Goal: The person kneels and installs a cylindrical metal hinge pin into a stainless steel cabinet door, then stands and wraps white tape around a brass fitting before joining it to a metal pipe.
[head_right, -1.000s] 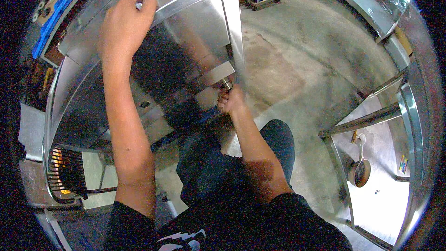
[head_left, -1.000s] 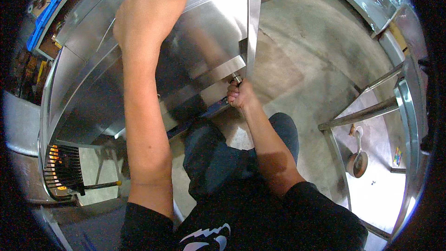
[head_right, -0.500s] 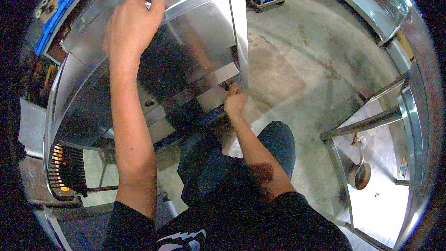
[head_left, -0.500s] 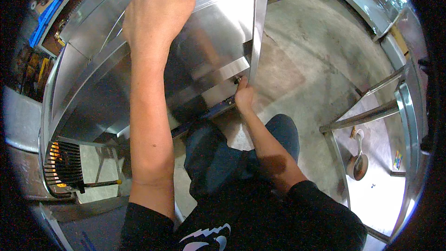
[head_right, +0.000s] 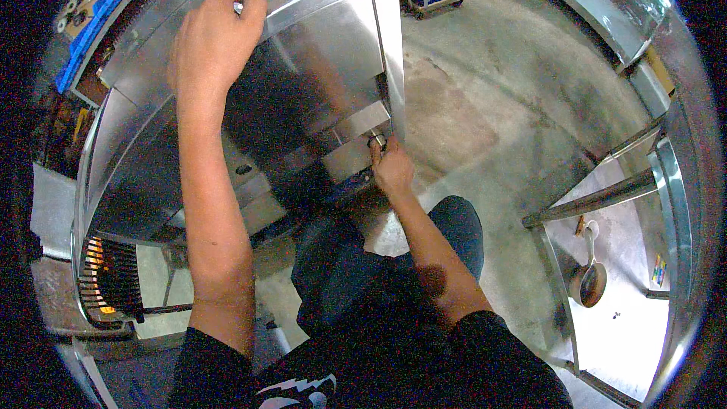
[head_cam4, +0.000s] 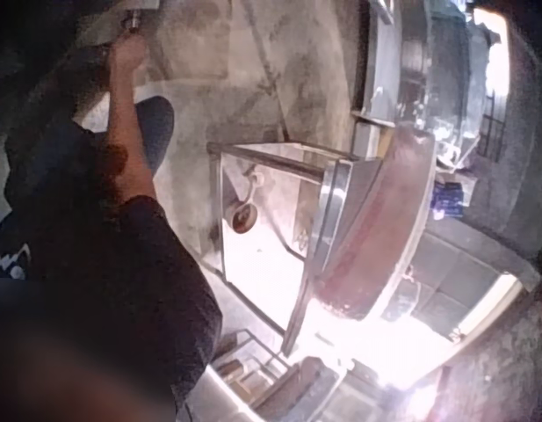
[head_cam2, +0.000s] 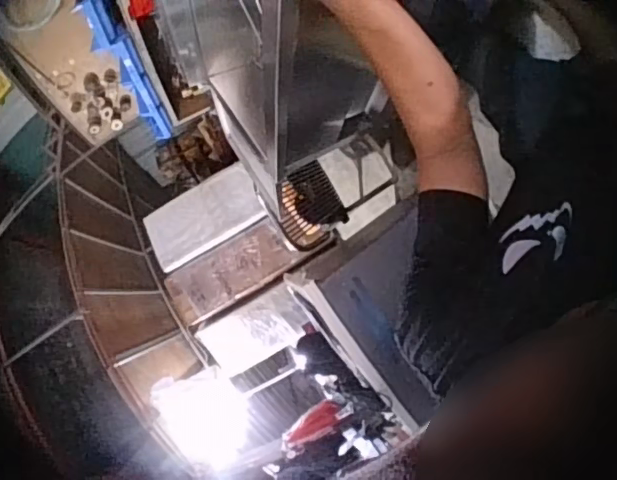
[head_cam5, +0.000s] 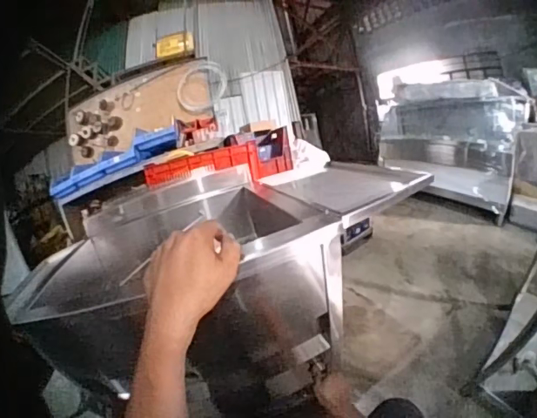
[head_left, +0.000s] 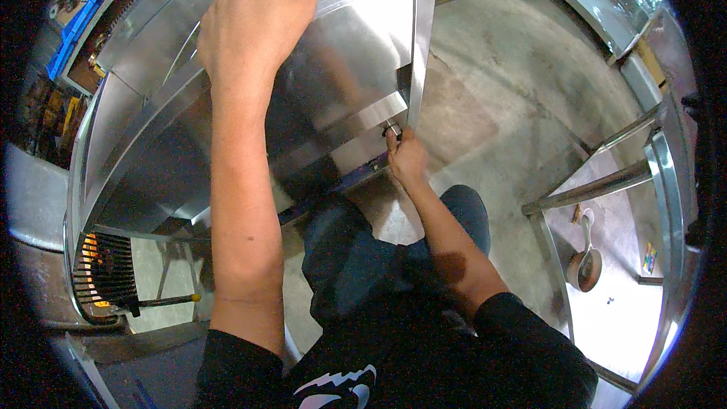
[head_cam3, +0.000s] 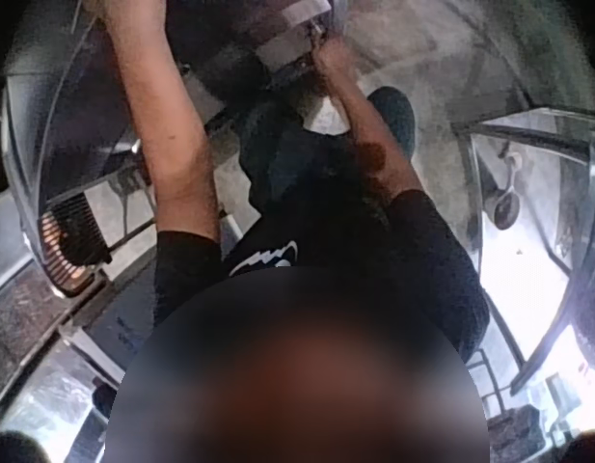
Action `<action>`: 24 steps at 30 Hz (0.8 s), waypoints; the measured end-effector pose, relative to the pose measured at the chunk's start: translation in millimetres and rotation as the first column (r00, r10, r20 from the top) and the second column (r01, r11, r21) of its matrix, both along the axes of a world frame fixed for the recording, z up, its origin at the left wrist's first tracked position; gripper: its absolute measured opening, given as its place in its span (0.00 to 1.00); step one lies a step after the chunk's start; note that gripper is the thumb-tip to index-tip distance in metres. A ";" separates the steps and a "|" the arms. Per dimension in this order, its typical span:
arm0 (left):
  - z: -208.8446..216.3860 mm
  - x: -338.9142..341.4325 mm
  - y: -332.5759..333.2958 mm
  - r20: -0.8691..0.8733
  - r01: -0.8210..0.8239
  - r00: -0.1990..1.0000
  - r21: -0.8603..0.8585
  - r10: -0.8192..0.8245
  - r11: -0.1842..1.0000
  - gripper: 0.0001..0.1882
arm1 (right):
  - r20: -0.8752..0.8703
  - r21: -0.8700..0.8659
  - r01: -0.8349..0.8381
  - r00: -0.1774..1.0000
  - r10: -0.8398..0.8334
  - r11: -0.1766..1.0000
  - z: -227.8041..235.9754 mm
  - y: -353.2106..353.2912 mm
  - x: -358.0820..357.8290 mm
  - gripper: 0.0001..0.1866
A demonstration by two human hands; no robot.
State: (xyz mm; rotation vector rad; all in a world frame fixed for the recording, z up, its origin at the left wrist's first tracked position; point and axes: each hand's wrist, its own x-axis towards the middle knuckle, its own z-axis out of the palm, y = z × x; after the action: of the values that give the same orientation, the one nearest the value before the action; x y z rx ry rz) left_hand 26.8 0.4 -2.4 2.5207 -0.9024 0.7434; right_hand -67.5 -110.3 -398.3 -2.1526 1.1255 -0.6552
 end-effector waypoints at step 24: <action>2.3 -3.2 -0.7 -0.007 -0.010 1.000 0.011 0.010 1.000 0.23 | -0.070 0.078 -0.027 0.997 0.033 0.997 11.0 3.2 0.2 0.30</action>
State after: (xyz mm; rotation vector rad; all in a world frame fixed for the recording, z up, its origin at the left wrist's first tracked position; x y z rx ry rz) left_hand 23.6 -0.3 -0.1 2.5373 -0.8946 0.7340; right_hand -67.3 -107.1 -387.3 -2.1372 1.1344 -0.5170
